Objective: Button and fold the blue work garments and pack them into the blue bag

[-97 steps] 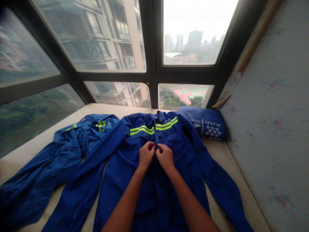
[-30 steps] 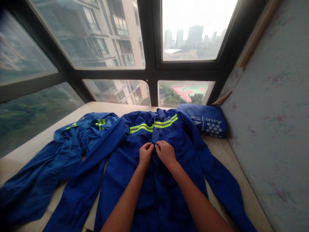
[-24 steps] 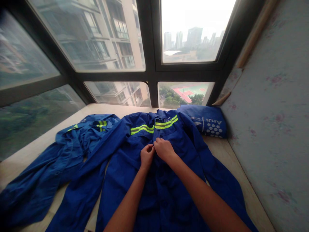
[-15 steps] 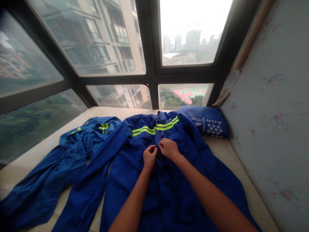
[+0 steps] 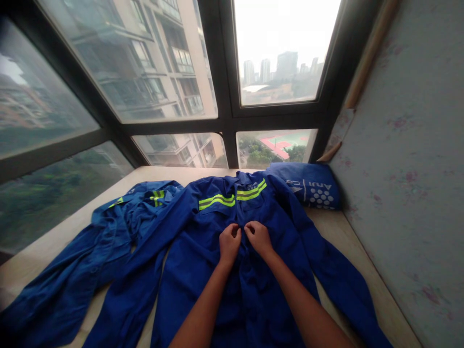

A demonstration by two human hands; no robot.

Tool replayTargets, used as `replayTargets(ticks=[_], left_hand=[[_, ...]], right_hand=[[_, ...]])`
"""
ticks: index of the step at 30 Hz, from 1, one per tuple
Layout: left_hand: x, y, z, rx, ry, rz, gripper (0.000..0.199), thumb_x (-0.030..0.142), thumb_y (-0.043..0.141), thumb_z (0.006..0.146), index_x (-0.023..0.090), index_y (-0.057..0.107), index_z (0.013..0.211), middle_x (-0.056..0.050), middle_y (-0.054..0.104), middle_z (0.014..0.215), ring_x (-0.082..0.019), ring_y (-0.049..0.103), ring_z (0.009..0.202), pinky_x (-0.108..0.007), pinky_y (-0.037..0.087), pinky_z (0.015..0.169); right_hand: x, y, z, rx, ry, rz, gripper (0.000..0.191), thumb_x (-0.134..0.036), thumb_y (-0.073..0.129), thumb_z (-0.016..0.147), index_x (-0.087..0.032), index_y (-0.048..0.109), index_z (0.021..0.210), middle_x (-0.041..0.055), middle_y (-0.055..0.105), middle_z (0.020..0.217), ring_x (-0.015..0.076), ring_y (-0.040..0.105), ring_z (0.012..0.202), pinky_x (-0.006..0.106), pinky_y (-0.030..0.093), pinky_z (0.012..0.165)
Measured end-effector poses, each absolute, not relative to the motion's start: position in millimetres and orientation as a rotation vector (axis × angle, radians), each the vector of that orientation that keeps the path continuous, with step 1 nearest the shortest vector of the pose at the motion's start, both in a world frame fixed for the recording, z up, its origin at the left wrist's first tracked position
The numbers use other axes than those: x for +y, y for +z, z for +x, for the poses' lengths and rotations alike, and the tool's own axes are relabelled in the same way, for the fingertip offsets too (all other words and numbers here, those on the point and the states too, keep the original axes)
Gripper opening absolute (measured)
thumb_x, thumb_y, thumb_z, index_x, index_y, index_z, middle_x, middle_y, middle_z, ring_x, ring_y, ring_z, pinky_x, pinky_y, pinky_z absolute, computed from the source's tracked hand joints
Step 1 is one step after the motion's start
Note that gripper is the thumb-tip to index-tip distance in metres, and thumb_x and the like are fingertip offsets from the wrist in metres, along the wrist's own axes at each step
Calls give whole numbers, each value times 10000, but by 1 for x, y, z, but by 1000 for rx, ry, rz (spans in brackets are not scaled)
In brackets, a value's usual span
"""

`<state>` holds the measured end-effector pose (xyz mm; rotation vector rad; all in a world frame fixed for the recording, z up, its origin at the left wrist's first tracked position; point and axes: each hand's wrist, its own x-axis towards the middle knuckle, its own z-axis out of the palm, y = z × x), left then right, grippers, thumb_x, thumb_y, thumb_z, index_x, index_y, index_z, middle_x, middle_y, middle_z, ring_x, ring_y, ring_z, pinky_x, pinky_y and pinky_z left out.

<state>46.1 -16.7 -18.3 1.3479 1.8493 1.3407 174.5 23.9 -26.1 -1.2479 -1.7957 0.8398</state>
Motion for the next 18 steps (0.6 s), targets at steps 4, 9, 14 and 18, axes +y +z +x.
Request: replayTargets(ticks=[4,9,14,18], left_hand=[[-35,-15,43,1884,1249,1381,99,187,617,773,224,696,819,-64,719,781,-217,662,733,-321,461,731],[-63,-3,38,1918,1209,1436,192,180,630,758,234,690,932,-78,701,907,-218,646,729,-331,464,729],[-32,20,34,1918,1313,1634,282,97,467,829,225,673,974,-90,666,1025,-237,623,959,-357,459,903],[22,22,27,1895,1191,1689,249,53,522,773,208,691,869,-88,670,937,-239,619,931,-356,451,900]], right_hand=[[3,-30,174,-1882,730,-1219,228,-272,499,870,-179,707,859,75,683,817,203,631,775,323,493,766],[-29,-35,181,-1960,733,-1217,321,-243,492,898,-182,675,1155,81,702,932,210,659,837,339,515,815],[-50,-32,189,-1964,745,-1246,353,-222,449,923,-212,662,1204,90,707,1042,220,671,965,340,521,872],[-58,-28,189,-1919,749,-1234,351,-237,445,923,-212,665,1195,93,712,1074,229,676,989,351,525,891]])
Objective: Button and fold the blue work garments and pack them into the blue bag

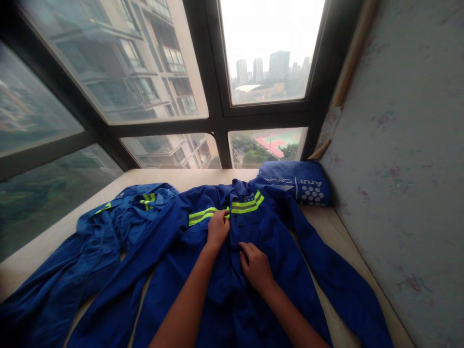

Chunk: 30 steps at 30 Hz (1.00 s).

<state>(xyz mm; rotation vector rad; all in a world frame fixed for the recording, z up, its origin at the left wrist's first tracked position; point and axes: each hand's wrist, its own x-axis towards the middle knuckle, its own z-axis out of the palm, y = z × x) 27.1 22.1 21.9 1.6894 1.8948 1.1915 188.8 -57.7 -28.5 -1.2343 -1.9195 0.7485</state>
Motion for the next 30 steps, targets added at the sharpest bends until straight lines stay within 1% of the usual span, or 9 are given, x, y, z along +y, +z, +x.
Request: replayTargets(ticks=[4,6,8,9,12,17,21,26,30], left_hand=[[47,4,28,1851,1155,1692,183,136,664,728,213,698,891,-83,663,967,-230,619,875,-338,462,854],[46,-5,29,1848,1190,1653,207,180,656,760,220,690,961,-84,666,1012,-235,620,921,-346,457,881],[43,-13,28,1853,1246,1586,237,181,615,791,222,678,1016,-95,673,1055,-246,615,996,-365,444,928],[42,-16,27,1851,1276,1550,249,172,603,793,221,676,1026,-100,678,1069,-253,612,1028,-376,439,948],[42,-20,21,1811,1352,1438,264,153,620,754,217,685,1002,-96,706,1039,-259,629,1027,-391,451,952],[49,-22,11,1689,1451,1238,251,140,670,673,207,697,914,-61,733,883,-213,675,851,-350,506,846],[46,-17,-9,1629,1548,1027,207,231,711,659,191,658,854,-49,716,855,-179,671,798,-320,522,780],[25,-10,-29,1605,1594,846,265,336,712,666,182,601,851,-19,676,796,-140,634,665,-266,498,626],[18,-8,-20,1588,1621,870,325,385,748,662,182,600,868,-9,667,813,-143,641,747,-265,502,704]], right_hand=[[-55,-27,190,-1721,855,-1250,325,-327,463,924,-187,704,1092,107,732,1037,242,691,952,357,532,874],[-48,-26,191,-1589,973,-1317,359,-397,466,921,-168,710,1050,97,740,869,234,697,767,335,552,718],[-36,-21,190,-1488,1079,-1360,407,-455,458,917,-154,703,1042,66,705,717,206,638,575,302,508,550],[-29,-17,188,-1460,1095,-1364,424,-474,455,915,-151,698,1044,55,691,692,193,610,532,292,485,516],[-5,-5,172,-1468,952,-1352,428,-485,489,895,-151,682,1081,68,704,797,186,625,606,293,506,601],[28,-4,128,-1586,716,-1347,460,-380,616,791,-157,654,1191,121,700,1050,237,665,873,338,524,790],[39,-22,117,-1469,782,-1321,322,-286,481,839,-160,712,1024,100,740,914,218,680,816,339,528,806],[39,-31,124,-1401,804,-1263,322,-332,484,848,-158,721,978,115,752,951,233,693,875,354,527,841],[38,-30,126,-1358,841,-1203,314,-368,535,827,-146,726,941,121,752,952,235,696,871,346,529,831]])
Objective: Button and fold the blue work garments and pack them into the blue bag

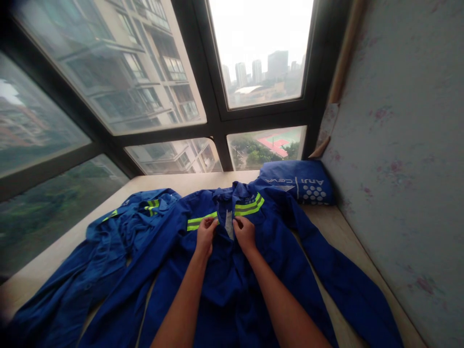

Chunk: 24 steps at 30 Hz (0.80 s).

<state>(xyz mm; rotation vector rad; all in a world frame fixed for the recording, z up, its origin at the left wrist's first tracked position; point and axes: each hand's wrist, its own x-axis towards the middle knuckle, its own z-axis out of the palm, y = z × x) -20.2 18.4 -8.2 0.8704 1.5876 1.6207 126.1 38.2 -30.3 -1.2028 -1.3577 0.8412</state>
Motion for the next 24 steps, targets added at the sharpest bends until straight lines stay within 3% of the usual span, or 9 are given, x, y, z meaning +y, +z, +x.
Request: replayTargets(ticks=[4,10,15,24], left_hand=[[26,-8,-5,1591,1635,946,367,387,766,664,187,594,919,-29,673,896,-161,654,864,-282,502,800],[29,-6,-4,1624,1495,1122,306,351,704,741,165,602,961,-101,722,928,-209,692,872,-339,529,792],[21,4,-2,1714,1312,1352,134,256,696,735,168,650,824,-60,725,806,-194,684,761,-328,523,764],[18,21,8,1886,1179,1633,83,120,642,746,187,655,794,-23,710,766,-178,669,737,-287,491,729]], right_hand=[[40,-31,129,-1308,876,-1178,316,-388,551,817,-143,721,920,110,754,886,235,699,815,339,540,774],[41,-32,129,-1268,915,-1144,302,-383,569,798,-152,728,911,101,759,862,241,704,785,336,549,738],[41,-34,127,-1235,926,-1124,293,-376,576,795,-163,728,925,99,760,895,245,704,823,347,548,776],[43,-37,128,-1230,886,-1137,293,-379,576,798,-148,712,914,96,741,867,223,680,785,330,534,745]])
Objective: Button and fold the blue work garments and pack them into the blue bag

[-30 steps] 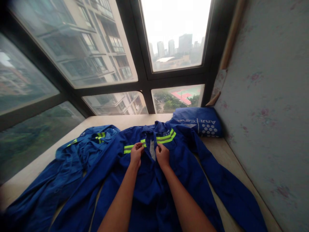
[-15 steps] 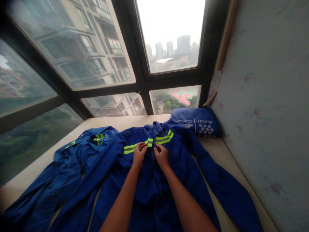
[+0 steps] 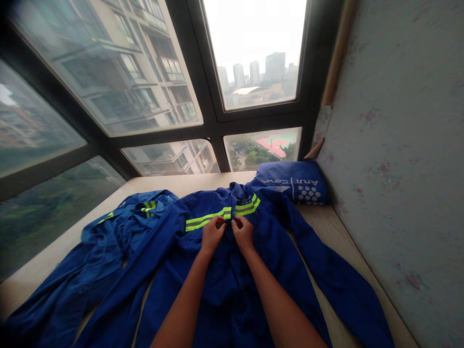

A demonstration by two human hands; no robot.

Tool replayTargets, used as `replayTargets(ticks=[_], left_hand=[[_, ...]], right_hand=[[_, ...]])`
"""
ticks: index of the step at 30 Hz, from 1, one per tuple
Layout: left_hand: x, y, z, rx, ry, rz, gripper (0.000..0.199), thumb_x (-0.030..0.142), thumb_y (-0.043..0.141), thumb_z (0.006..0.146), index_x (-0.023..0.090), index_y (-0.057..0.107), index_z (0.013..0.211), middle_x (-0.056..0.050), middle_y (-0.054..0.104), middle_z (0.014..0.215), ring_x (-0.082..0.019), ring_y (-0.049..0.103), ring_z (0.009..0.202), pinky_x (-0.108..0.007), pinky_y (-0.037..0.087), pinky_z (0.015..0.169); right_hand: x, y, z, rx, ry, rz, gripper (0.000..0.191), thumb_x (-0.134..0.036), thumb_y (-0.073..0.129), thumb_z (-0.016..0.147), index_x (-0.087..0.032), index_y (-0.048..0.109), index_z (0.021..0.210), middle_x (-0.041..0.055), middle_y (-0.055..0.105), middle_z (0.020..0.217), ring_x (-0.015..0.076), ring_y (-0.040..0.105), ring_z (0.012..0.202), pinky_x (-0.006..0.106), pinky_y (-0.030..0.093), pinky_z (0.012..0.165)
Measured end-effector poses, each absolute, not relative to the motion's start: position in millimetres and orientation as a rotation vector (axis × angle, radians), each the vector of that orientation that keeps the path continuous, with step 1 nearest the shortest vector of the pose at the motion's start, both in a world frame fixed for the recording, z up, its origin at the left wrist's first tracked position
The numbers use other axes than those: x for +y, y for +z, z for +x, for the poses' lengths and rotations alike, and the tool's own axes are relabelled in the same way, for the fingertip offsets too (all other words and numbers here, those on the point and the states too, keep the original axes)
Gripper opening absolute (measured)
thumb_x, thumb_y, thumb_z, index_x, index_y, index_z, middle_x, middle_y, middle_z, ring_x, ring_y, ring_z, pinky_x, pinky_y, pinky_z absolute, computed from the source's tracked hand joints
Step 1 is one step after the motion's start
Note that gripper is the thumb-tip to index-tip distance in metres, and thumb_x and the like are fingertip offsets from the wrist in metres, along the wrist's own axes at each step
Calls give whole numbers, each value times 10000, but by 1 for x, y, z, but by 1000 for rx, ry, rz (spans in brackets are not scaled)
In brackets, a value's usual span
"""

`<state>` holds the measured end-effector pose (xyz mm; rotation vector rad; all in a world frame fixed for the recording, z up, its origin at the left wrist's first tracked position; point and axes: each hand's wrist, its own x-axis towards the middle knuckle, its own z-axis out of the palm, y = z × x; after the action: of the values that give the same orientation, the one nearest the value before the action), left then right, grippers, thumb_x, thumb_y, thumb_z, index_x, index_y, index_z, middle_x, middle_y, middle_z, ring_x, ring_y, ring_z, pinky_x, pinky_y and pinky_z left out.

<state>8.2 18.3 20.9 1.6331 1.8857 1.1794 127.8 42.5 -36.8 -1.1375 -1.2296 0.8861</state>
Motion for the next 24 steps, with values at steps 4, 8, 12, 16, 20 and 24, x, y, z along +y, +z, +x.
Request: replayTargets(ticks=[4,8,12,16,20,24], left_hand=[[16,21,9,2006,1250,1663,106,162,556,839,184,652,877,-50,703,857,-186,658,791,-289,490,729],[15,17,18,2053,1256,1739,142,178,531,871,188,663,921,-56,693,891,-190,640,799,-310,488,765],[19,16,28,2017,1207,1873,133,165,558,860,203,683,884,-58,667,920,-215,611,905,-334,468,846],[21,19,26,2009,1181,1933,129,160,560,861,202,682,862,-66,644,920,-235,580,957,-359,449,888],[18,18,21,1999,1139,1935,147,159,525,889,194,667,901,-68,654,962,-216,601,940,-336,461,861],[17,14,21,1985,1072,1922,147,151,514,899,189,650,941,-59,685,953,-196,631,899,-302,465,808]], right_hand=[[42,-38,127,-1222,865,-1163,340,-370,566,793,-123,712,977,102,737,844,214,663,725,326,528,710],[41,-39,125,-1235,847,-1164,326,-349,569,777,-130,722,963,102,740,859,213,662,734,326,529,726],[41,-38,123,-1260,831,-1154,314,-340,553,776,-143,734,940,103,745,887,207,665,742,319,534,733],[41,-37,123,-1277,809,-1165,313,-336,551,781,-141,737,940,93,739,835,198,647,692,303,523,679],[40,-35,124,-1297,802,-1171,314,-336,545,794,-137,737,942,81,728,786,192,626,650,299,505,643],[39,-34,125,-1310,800,-1179,319,-344,535,797,-137,734,936,96,734,826,202,639,686,311,513,681]])
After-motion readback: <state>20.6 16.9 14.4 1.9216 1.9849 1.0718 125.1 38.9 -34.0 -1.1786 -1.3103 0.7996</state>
